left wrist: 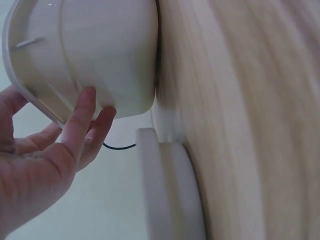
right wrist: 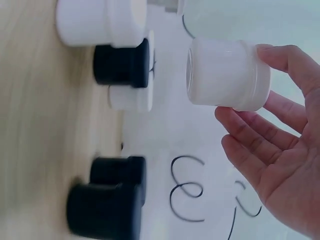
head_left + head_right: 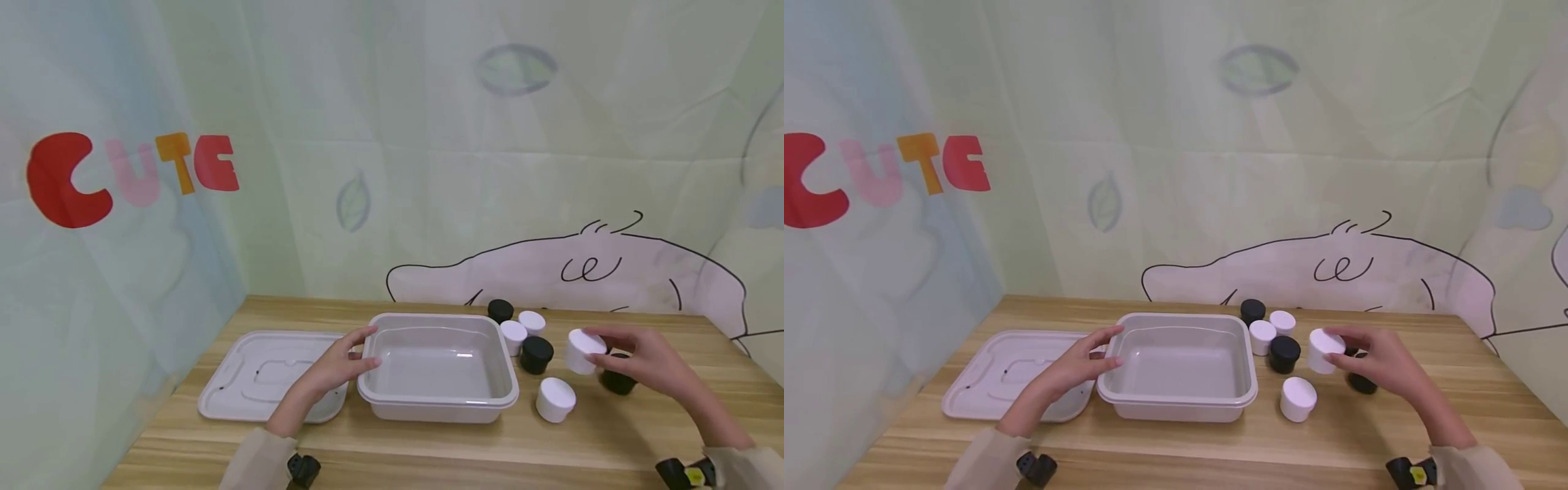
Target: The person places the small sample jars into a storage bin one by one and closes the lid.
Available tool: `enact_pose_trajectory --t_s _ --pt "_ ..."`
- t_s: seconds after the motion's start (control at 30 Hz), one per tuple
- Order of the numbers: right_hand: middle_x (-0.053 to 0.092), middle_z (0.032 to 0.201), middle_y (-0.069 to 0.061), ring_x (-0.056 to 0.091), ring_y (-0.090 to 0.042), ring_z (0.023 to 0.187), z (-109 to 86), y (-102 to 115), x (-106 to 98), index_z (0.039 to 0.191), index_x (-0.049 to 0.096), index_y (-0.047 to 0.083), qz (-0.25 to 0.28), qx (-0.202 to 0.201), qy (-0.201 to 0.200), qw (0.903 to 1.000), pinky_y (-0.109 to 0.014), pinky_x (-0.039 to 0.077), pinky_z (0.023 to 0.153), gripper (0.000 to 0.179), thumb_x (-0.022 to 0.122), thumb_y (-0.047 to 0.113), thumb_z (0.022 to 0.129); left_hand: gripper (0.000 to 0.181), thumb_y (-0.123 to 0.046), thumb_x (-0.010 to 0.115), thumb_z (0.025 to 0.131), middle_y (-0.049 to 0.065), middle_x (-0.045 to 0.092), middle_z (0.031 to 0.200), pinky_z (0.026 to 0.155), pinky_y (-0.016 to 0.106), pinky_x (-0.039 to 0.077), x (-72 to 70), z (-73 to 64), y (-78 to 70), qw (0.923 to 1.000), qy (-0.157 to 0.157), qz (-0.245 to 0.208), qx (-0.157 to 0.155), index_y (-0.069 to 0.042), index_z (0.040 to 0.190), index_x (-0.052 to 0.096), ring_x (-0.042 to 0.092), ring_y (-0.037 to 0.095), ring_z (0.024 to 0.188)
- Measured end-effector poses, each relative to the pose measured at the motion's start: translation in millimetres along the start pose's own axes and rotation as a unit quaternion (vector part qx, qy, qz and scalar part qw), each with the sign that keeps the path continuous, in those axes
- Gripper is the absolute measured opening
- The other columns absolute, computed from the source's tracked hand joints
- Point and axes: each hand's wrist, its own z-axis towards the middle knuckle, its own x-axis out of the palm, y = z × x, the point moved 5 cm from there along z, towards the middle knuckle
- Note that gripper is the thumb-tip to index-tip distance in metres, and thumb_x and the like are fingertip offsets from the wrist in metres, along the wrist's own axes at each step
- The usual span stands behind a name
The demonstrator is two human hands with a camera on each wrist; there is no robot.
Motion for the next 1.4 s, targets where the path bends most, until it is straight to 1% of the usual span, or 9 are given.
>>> enact_pose_trajectory --t_s 0.17,0.27,0.37,0.47,0.57,0.6,1.0,1.17,1.4 --pt "0.066 0.096 -0.016 0.055 0.009 0.085 9.5 15.3 2.1 0.106 0.065 -0.002 -0.002 -0.008 -0.005 1.0000 -0.009 0.045 0.071 0.037 0.075 0.013 0.074 0.057 -0.010 0.064 0.084 0.019 0.039 0.138 0.079 0.042 0.051 -0.2 0.1 -0.5 1.0000 -0.001 -0.003 0.002 -0.006 0.135 0.041 0.050 0.039 0.114" --pt "0.066 0.099 -0.017 0.055 0.008 0.087 16.2 25.0 5.7 0.106 0.065 -0.002 0.005 -0.020 -0.005 0.9998 -0.009 0.045 0.071 0.037 0.075 0.013 0.074 0.057 -0.010 0.064 0.084 0.020 0.039 0.138 0.079 0.042 0.051 -0.4 0.4 0.2 1.0000 0.000 -0.006 0.003 -0.006 0.135 0.040 0.050 0.039 0.113" --pt "0.065 0.103 -0.017 0.055 0.007 0.091 22.8 34.4 11.2 0.107 0.065 0.000 0.017 -0.031 -0.005 0.9993 -0.009 0.045 0.074 0.037 0.075 0.011 0.074 0.057 -0.011 0.064 0.084 0.020 0.038 0.138 0.079 0.043 0.051 -0.8 0.5 1.0 1.0000 0.003 -0.006 0.004 -0.006 0.136 0.040 0.050 0.039 0.114" --pt "0.064 0.105 -0.016 0.060 -0.008 0.095 29.4 42.9 18.5 0.108 0.065 0.001 0.026 -0.030 0.008 0.9992 -0.023 0.050 0.080 0.037 0.075 0.013 0.075 0.057 -0.011 0.064 0.084 0.020 0.038 0.138 0.079 0.043 0.051 -1.0 0.2 1.5 1.0000 0.005 -0.007 0.005 -0.006 0.136 0.039 0.050 0.038 0.113" --pt "0.064 0.105 -0.015 0.061 -0.027 0.096 36.0 49.4 27.3 0.107 0.065 0.000 0.035 -0.029 0.017 0.9988 -0.037 0.050 0.083 0.037 0.075 0.014 0.074 0.057 -0.011 0.064 0.085 0.019 0.038 0.138 0.079 0.042 0.051 -0.8 -0.1 1.7 0.9999 0.006 -0.008 0.005 -0.006 0.136 0.039 0.050 0.038 0.113" --pt "0.063 0.105 -0.015 0.061 -0.030 0.096 38.0 51.6 30.3 0.107 0.065 0.000 0.039 -0.030 0.022 0.9986 -0.041 0.049 0.083 0.037 0.075 0.014 0.074 0.057 -0.011 0.064 0.085 0.019 0.038 0.138 0.079 0.042 0.051 -0.7 -0.1 1.8 0.9999 0.005 -0.007 0.005 -0.006 0.136 0.039 0.050 0.038 0.113" --pt "0.064 0.103 -0.011 0.061 -0.024 0.093 55.1 71.2 64.5 0.109 0.064 0.000 0.076 -0.065 0.073 0.9923 -0.043 0.048 0.084 0.040 0.075 0.020 0.075 0.059 -0.012 0.064 0.084 0.020 0.035 0.140 0.079 0.041 0.051 0.4 0.3 -0.4 0.9999 0.012 -0.008 0.010 -0.005 0.137 0.038 0.049 0.038 0.114" --pt "0.065 0.099 -0.008 0.062 -0.021 0.090 59.5 78.3 77.6 0.106 0.065 0.000 0.081 -0.089 0.086 0.9891 -0.043 0.049 0.083 0.038 0.075 0.018 0.074 0.059 -0.014 0.065 0.084 0.019 0.036 0.140 0.079 0.042 0.051 -0.1 0.0 -0.7 0.9999 0.008 -0.006 0.008 -0.006 0.136 0.039 0.050 0.038 0.113" --pt "0.067 0.099 -0.008 0.061 -0.016 0.087 62.9 86.5 96.2 0.103 0.066 0.001 0.025 -0.119 0.110 0.9864 -0.033 0.051 0.075 0.036 0.076 0.017 0.072 0.059 -0.012 0.065 0.084 0.020 0.036 0.139 0.079 0.042 0.051 0.0 0.0 0.4 0.9999 0.006 -0.012 0.005 -0.006 0.136 0.039 0.050 0.038 0.113"
